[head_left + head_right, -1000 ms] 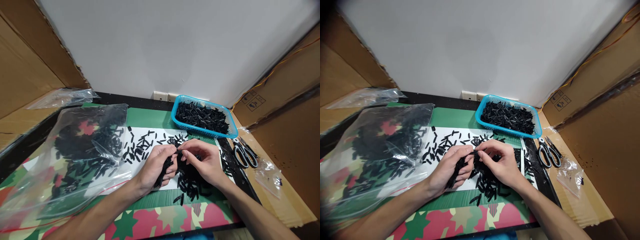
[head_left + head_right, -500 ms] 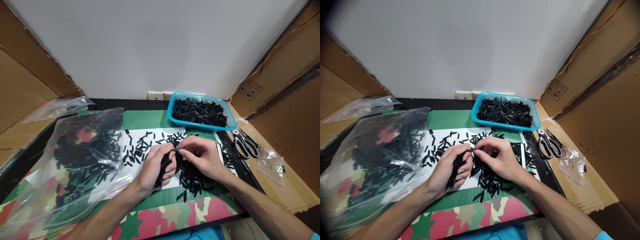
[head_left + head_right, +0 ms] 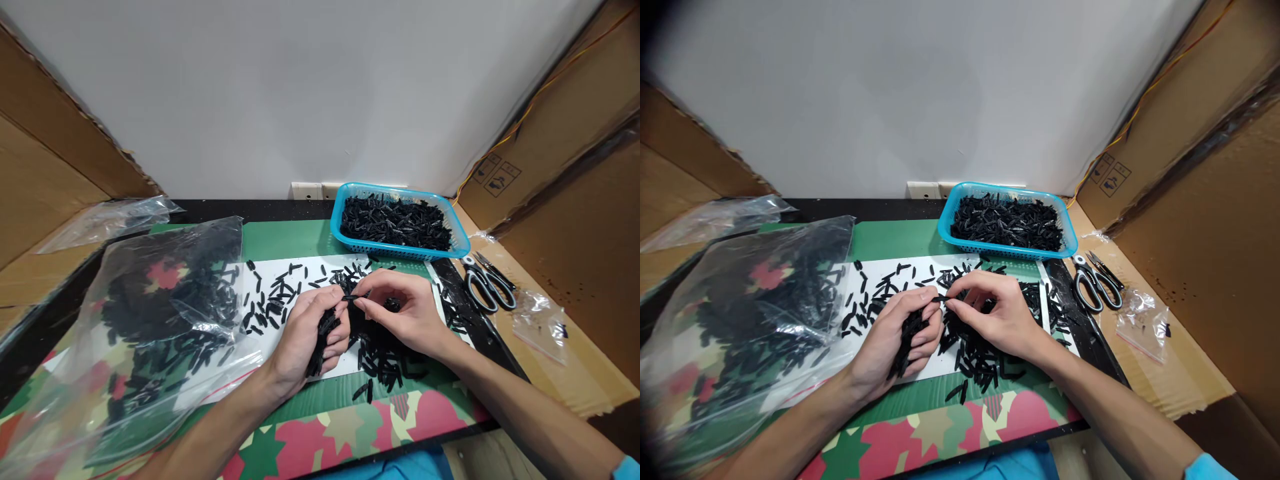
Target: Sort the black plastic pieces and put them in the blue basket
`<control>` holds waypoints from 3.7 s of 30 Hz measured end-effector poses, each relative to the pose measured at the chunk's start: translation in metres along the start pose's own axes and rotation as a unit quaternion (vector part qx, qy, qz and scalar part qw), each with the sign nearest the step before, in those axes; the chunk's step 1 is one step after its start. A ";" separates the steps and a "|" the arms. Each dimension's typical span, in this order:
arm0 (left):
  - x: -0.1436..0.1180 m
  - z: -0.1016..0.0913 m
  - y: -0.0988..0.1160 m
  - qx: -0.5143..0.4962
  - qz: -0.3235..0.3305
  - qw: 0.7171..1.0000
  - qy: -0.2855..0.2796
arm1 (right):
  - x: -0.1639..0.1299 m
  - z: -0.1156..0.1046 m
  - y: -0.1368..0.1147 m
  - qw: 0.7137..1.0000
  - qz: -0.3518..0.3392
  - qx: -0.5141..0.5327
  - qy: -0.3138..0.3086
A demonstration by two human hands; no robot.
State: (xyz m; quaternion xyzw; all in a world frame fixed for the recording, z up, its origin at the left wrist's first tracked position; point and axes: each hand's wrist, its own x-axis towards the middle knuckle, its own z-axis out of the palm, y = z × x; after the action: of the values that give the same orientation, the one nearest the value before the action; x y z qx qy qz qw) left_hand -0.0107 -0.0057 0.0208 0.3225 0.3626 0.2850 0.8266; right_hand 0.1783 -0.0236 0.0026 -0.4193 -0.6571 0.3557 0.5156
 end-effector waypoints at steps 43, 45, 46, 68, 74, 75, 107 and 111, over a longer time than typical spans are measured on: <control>0.001 -0.002 -0.004 0.026 0.008 1.000 0.003 | 0.000 -0.002 -0.002 0.998 -0.040 -0.032 -0.030; 0.002 -0.002 -0.005 0.030 0.005 1.000 0.008 | 0.000 -0.001 0.001 0.994 -0.084 -0.051 -0.037; 0.002 -0.003 -0.005 0.027 0.005 1.000 0.014 | 0.000 -0.001 0.002 0.992 -0.107 -0.058 -0.038; 0.003 -0.005 0.001 -0.008 -0.034 0.999 0.025 | 0.012 -0.024 0.023 0.905 -0.267 -0.314 0.099; 0.001 -0.005 0.001 -0.014 -0.038 0.999 0.027 | 0.005 -0.013 0.028 0.906 -0.283 -0.314 -0.032; 0.001 -0.005 0.001 -0.011 -0.036 0.999 0.026 | 0.004 -0.011 0.029 0.904 -0.283 -0.316 -0.044; 0.002 -0.003 -0.001 0.028 -0.054 0.998 -0.034 | -0.004 -0.008 0.015 0.928 -0.287 -0.236 -0.008; 0.002 -0.004 -0.002 0.030 -0.041 0.997 -0.060 | -0.006 -0.008 0.012 0.924 -0.303 -0.232 0.006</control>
State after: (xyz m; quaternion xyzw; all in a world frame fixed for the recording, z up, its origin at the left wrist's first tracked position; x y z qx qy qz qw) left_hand -0.0120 -0.0042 0.0171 0.3486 0.3338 0.2198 0.8478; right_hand 0.1886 -0.0242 -0.0092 -0.3103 -0.8137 0.0178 0.4912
